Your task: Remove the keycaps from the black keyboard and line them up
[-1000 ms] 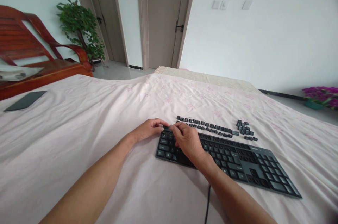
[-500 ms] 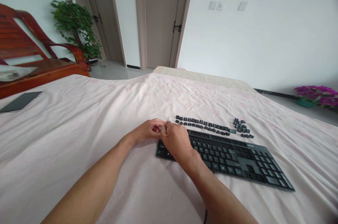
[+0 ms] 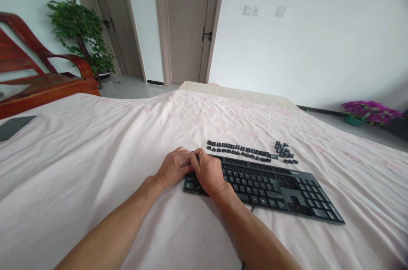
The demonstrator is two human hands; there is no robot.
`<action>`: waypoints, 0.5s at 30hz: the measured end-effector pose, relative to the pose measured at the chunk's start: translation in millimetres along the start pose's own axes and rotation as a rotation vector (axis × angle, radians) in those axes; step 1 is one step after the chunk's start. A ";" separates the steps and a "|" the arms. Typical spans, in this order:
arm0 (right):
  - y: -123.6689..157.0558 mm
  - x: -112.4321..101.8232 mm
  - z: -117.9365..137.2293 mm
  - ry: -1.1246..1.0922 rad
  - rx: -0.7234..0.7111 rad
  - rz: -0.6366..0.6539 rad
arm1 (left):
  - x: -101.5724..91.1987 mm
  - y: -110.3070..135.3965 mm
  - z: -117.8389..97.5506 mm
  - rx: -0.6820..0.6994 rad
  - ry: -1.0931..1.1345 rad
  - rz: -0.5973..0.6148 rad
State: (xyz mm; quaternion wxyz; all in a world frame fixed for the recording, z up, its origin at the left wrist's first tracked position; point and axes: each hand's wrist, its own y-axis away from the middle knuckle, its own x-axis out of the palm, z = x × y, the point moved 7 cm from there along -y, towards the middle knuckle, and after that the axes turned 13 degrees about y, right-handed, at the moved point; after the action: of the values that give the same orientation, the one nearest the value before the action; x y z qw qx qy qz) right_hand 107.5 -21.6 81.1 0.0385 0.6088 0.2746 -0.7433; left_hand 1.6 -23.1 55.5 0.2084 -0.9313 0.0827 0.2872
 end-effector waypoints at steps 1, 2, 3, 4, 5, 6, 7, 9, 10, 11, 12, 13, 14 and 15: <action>0.7 0.1 -1.0 -0.019 0.007 -0.007 | 0.5 0.5 -1.0 0.022 -0.006 0.005; 1.5 0.0 -1.8 -0.035 0.011 -0.013 | 0.8 1.0 -2.1 0.043 -0.007 0.007; 2.4 -0.2 -2.4 -0.049 0.015 -0.018 | 1.0 1.4 -3.0 0.058 -0.004 0.008; 3.3 -0.4 -2.9 -0.062 0.016 -0.022 | 1.2 1.8 -3.6 0.065 0.001 0.007; 4.1 -0.8 -3.3 -0.074 0.017 -0.027 | 1.3 2.0 -3.9 0.062 0.008 0.004; 4.8 -1.1 -3.7 -0.087 0.015 -0.034 | 1.3 2.1 -3.9 0.050 0.022 0.000; 5.4 -1.7 -4.6 -0.103 0.020 -0.044 | 1.0 2.2 -4.0 0.033 0.042 -0.010; 6.4 -3.2 -7.6 -0.139 0.043 -0.074 | 0.6 2.4 -4.2 -0.005 0.097 -0.032; 6.6 -4.0 -9.2 -0.156 0.057 -0.090 | 0.7 2.6 -4.4 -0.021 0.125 -0.041; 6.7 -4.7 -10.5 -0.169 0.068 -0.103 | 0.9 2.7 -4.2 -0.037 0.149 -0.049; 6.7 -5.4 -11.5 -0.179 0.078 -0.112 | 1.2 2.8 -3.3 -0.054 0.171 -0.056; 6.4 -6.0 -12.2 -0.183 0.085 -0.116 | 1.6 2.8 -1.3 -0.074 0.195 -0.062; 5.9 -6.5 -12.7 -0.186 0.094 -0.114 | 2.1 2.7 1.7 -0.101 0.226 -0.067; 5.5 -7.0 -13.5 -0.188 0.107 -0.110 | 2.7 2.6 5.7 -0.132 0.269 -0.072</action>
State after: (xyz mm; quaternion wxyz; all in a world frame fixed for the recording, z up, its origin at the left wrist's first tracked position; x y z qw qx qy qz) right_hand 123.4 -22.1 84.2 -0.0093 0.5214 0.2629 -0.8118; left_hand 0.2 -23.0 48.8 0.1440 -0.9753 0.0575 0.1573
